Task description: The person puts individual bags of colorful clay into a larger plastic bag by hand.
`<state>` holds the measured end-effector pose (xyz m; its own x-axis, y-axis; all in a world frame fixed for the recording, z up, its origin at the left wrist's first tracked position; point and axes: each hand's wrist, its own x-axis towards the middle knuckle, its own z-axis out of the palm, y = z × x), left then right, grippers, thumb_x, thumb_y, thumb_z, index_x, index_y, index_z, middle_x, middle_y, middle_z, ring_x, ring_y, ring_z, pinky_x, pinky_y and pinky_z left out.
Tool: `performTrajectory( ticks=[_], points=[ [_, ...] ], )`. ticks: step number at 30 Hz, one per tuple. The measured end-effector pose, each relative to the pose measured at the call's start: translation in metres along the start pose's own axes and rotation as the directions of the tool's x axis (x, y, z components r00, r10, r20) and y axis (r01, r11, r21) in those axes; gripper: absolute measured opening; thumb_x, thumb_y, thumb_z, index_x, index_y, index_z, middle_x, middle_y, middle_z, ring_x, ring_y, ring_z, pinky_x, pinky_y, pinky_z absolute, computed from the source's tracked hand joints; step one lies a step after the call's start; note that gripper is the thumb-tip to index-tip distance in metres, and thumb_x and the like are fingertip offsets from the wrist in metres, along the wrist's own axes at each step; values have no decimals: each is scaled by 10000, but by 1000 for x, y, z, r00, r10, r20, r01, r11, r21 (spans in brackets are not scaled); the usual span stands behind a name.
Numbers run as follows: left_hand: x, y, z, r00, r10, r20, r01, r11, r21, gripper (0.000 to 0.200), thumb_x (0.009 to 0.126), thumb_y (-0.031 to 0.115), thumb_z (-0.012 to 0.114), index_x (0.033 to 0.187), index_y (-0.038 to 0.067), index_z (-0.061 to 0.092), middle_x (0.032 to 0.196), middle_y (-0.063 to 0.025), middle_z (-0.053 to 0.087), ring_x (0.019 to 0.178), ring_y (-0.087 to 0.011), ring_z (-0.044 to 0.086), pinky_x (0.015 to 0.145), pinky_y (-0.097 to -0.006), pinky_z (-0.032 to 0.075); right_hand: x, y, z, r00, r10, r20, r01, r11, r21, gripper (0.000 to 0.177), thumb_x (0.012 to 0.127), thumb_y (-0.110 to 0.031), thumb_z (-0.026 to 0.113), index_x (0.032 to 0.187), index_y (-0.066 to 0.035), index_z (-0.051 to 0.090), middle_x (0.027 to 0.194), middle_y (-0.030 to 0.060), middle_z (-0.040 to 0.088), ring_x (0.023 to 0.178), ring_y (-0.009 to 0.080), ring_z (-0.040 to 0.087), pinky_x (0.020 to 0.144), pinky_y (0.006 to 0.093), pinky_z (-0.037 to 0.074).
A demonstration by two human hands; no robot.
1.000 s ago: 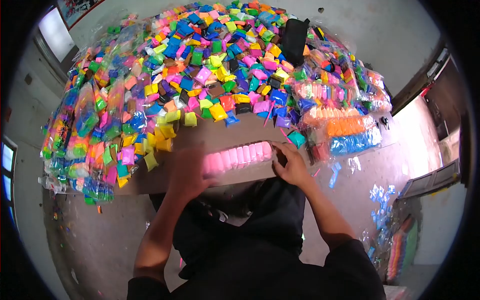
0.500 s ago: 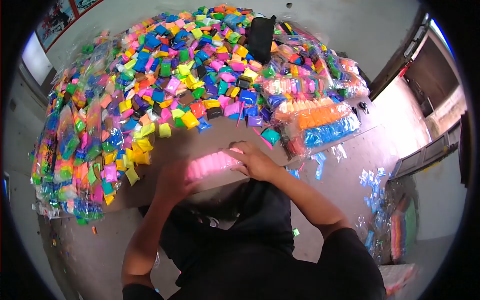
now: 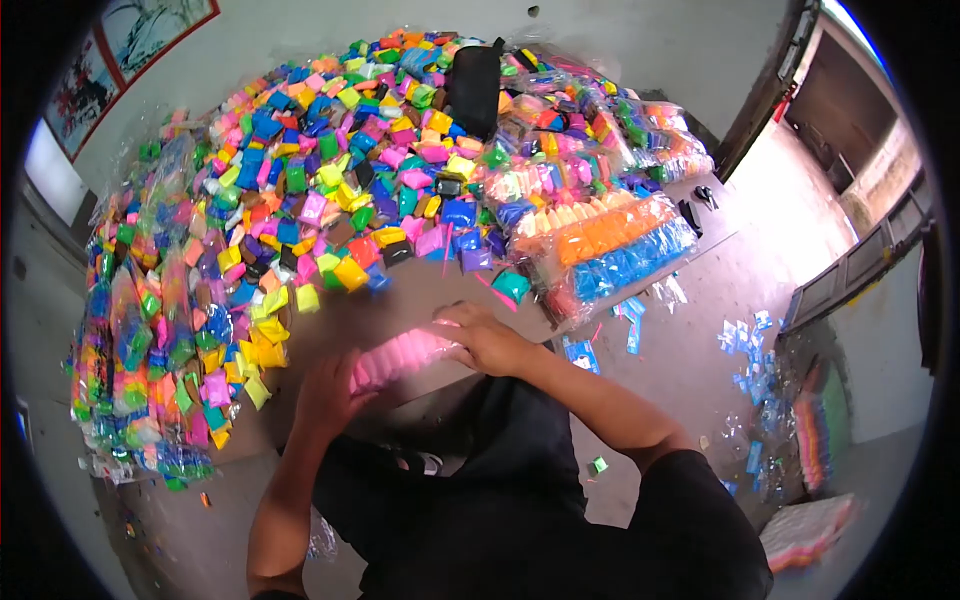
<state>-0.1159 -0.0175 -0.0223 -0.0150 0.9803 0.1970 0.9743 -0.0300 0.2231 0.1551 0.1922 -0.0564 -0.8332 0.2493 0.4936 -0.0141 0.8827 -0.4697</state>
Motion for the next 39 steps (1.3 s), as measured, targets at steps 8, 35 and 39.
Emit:
performTrajectory(
  ticks=[8,35,39],
  points=[
    [117,57,-81,939,241,-246,-249,968,-1,661,782,248,870,1355,46,612,1165,-199,706,1059,-427,677,918,-522,538,20,-14,-156,995,36,-95,-58,968,-243,630,905,-172,751,1499,-118,550,1361,185,589,1253,405,542,1091,531,425],
    [293,203,55,834,387,-393,-481,859,-176,552,976,296,714,1439,29,575,1457,-230,540,1360,-430,477,1160,-517,381,-80,151,-332,765,619,-177,-644,734,-216,679,917,-490,737,1404,-29,631,1308,234,701,1215,394,671,1073,462,504],
    [291,214,59,870,348,-349,-449,852,-270,579,963,305,735,1444,28,569,1498,-235,496,1394,-440,437,1173,-525,369,-94,143,-305,557,723,-409,-830,481,-282,751,963,-550,647,1443,22,571,1317,298,669,1259,461,629,1097,493,479]
  ],
)
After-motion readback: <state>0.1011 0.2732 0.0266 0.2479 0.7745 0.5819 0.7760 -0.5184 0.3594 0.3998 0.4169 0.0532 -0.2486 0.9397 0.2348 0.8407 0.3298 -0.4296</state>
